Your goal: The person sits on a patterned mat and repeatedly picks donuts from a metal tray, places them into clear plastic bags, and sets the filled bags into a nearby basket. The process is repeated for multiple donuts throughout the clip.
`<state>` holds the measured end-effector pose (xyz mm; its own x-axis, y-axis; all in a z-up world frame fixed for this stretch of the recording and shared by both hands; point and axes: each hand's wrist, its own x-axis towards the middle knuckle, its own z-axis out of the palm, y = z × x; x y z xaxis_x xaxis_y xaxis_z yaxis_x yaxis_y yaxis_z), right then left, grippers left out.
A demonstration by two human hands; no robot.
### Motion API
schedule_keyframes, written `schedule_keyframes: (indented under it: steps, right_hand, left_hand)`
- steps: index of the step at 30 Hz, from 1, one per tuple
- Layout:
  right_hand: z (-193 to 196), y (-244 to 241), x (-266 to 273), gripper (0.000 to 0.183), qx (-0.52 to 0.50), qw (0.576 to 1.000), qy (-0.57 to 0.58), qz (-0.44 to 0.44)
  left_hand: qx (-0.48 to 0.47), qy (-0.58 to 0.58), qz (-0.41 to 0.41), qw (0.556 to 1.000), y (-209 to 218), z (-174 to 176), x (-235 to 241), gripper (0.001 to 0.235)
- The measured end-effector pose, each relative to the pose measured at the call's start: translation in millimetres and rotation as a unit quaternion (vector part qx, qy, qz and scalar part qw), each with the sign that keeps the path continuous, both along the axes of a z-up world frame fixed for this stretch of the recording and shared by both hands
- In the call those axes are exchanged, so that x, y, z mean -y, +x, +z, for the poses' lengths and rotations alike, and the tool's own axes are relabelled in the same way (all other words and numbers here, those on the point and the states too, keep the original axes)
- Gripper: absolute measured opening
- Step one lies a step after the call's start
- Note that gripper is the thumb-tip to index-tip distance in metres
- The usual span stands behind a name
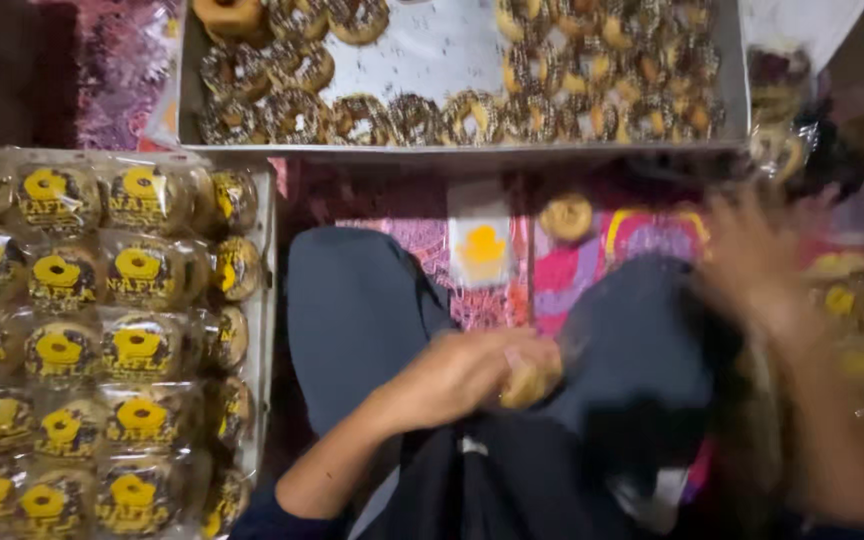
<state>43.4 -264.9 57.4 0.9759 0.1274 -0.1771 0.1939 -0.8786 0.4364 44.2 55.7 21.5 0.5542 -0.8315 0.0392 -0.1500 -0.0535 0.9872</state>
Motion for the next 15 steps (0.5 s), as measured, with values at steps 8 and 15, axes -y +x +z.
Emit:
schedule_keyframes:
  steps: [8,15]
  right_hand:
    - [-131,-89,-121,0.037,-0.138,0.534,0.823,-0.139]
    - [-143,-15,-189,0.028,0.032,0.289,0.917,-0.272]
  left_hand:
    - [-0.226,-0.298,0.021,0.927,17,-48,20,0.046]
    - [-0.049,-0.042,0.547,0.834,-16,-115,-20,0.019]
